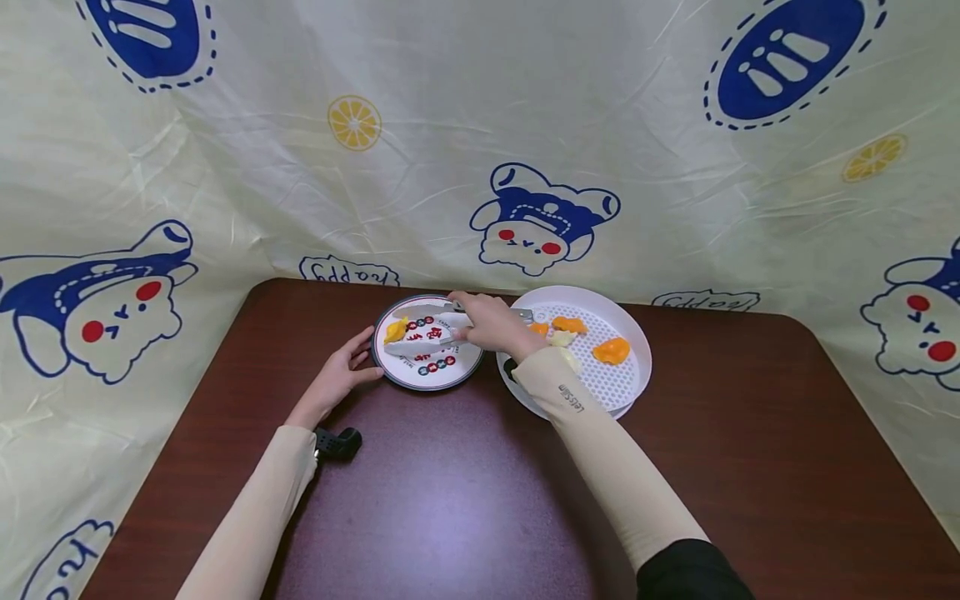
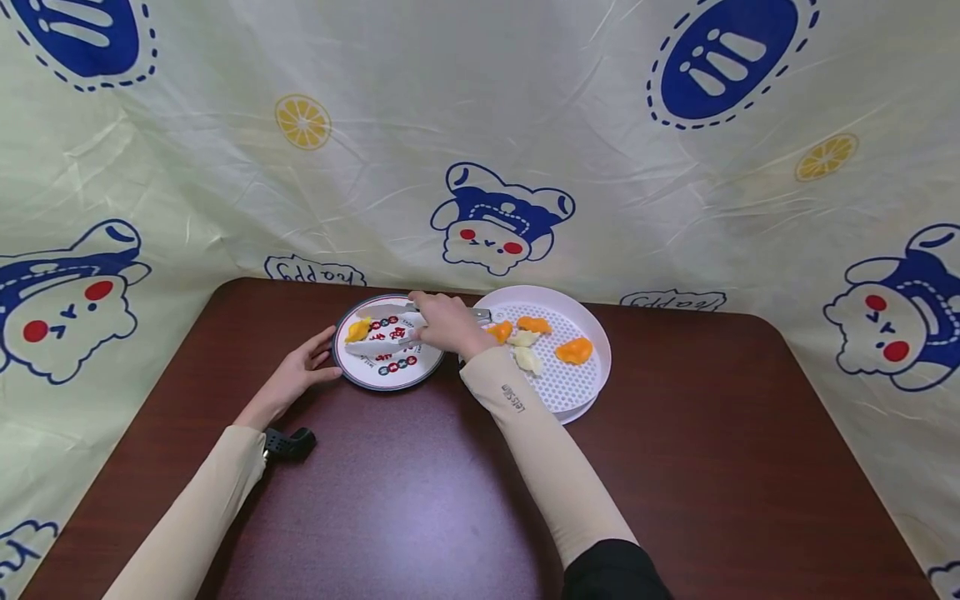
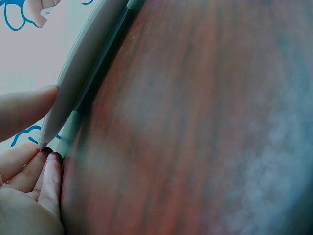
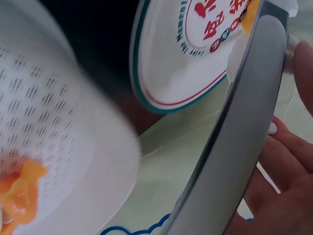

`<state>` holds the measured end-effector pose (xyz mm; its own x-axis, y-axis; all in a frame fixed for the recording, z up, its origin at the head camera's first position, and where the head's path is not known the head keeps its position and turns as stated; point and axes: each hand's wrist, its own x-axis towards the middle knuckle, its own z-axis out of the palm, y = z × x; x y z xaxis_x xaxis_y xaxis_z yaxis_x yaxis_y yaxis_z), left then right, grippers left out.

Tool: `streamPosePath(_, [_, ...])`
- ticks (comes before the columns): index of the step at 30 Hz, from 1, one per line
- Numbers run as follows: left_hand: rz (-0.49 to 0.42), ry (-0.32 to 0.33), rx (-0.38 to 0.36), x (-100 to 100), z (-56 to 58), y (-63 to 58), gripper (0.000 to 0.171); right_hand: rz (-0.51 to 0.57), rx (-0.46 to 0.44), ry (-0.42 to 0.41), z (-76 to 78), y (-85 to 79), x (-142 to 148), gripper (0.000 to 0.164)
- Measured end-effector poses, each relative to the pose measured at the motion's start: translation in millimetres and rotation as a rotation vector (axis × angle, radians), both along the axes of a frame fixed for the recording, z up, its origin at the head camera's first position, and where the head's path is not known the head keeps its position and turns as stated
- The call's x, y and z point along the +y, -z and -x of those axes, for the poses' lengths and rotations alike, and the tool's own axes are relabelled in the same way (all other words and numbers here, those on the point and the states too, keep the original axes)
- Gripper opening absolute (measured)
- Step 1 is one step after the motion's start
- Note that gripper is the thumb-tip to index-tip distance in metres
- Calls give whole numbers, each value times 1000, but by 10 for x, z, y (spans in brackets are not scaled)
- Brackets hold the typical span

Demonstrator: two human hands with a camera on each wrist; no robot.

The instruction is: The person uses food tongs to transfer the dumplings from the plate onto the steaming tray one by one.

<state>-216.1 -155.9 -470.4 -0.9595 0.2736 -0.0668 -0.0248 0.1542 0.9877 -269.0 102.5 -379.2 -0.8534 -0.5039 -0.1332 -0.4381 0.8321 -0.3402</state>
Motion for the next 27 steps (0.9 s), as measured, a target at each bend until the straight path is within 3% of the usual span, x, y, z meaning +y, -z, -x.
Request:
streamPosePath(6, [-17, 0, 4, 2, 6, 13, 73, 9, 51, 13, -23, -4, -49, 49])
streamPosePath(15, [-18, 7, -1, -14, -7, -5, 73, 133, 89, 45, -81, -29, 53, 36])
streamPosePath(27, [-14, 3, -6, -9, -6, 18, 72, 279, 101, 105, -296, -210, 615, 35])
